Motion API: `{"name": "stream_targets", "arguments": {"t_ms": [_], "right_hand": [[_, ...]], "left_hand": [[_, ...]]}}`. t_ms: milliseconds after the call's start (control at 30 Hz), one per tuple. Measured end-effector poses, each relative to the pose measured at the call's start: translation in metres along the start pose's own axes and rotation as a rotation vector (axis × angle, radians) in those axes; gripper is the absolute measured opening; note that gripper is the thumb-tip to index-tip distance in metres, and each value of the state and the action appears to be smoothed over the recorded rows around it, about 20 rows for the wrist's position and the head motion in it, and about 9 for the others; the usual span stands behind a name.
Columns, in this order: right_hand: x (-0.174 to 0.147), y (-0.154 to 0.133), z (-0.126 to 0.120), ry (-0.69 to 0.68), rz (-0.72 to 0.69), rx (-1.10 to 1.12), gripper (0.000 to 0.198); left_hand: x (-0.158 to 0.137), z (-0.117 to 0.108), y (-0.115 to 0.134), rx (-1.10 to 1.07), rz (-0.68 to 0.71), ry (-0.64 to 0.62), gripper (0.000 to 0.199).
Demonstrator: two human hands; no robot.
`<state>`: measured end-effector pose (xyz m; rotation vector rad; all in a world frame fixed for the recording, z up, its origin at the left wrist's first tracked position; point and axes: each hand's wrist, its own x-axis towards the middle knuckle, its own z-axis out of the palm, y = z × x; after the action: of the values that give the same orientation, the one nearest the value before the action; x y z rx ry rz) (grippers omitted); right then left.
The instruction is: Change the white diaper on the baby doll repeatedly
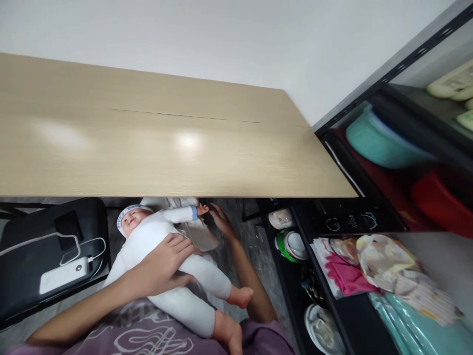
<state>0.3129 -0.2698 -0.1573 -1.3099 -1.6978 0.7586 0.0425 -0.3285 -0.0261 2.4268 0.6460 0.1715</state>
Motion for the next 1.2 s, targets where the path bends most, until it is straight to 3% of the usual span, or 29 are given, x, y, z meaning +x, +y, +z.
{"name": "stream_targets", "arguments": {"t_ms": [67,133,233,367,500,567,700,733,767,867,967,1100,1200], "right_hand": [[-0.013,0.007,-0.010,0.086,0.072,-0.019,0.052],[-0.021,0.000,-0.020,0.085,0.093,-0.037,0.054],[-0.017,-0.024,-0.022,-0.120,0.022,-0.054,0.062],[0.015,-0.055,0.003,-0.432,-0.023,-0.216,0.072],[0.043,-0.085,0.029,-0.547,-0.030,-0.350,0.052],[0.049,-0.103,0.036,-0.547,-0.107,-0.415,0.042],[0.051,-0.135,0.039,-0.525,-0.306,-0.525,0.039],[0.051,-0.140,0.039,-0.505,-0.336,-0.510,0.040],[0.050,-0.144,0.039,-0.482,-0.363,-0.479,0.040],[0.050,-0.150,0.039,-0.413,-0.449,-0.352,0.040],[0.050,-0.159,0.036,-0.346,-0.536,-0.228,0.044],[0.045,-0.179,0.014,-0.221,-0.621,-0.111,0.052],[0.037,-0.193,-0.018,-0.134,-0.621,-0.113,0.058]], "left_hand": [[0.000,0.001,0.000,0.010,0.003,0.010,0.045],[-0.001,0.002,-0.001,0.010,0.011,0.017,0.046],[-0.001,0.005,-0.003,0.004,0.023,0.029,0.049],[-0.003,0.002,0.000,0.011,0.040,0.052,0.046],[-0.017,-0.007,0.006,-0.039,0.083,0.133,0.049],[-0.037,-0.004,0.003,-0.099,0.091,0.289,0.053],[-0.100,0.027,-0.023,-0.099,-0.003,0.956,0.047],[-0.118,0.036,-0.032,-0.057,-0.040,1.092,0.045],[-0.136,0.045,-0.041,-0.015,-0.110,1.147,0.047],[-0.179,0.066,-0.060,-0.046,-0.488,1.051,0.058],[-0.200,0.078,-0.065,-0.294,-0.751,0.880,0.072],[-0.195,0.070,-0.059,-0.441,-0.815,0.780,0.081],[-0.178,0.037,-0.051,-0.393,-0.769,0.735,0.057]]}}
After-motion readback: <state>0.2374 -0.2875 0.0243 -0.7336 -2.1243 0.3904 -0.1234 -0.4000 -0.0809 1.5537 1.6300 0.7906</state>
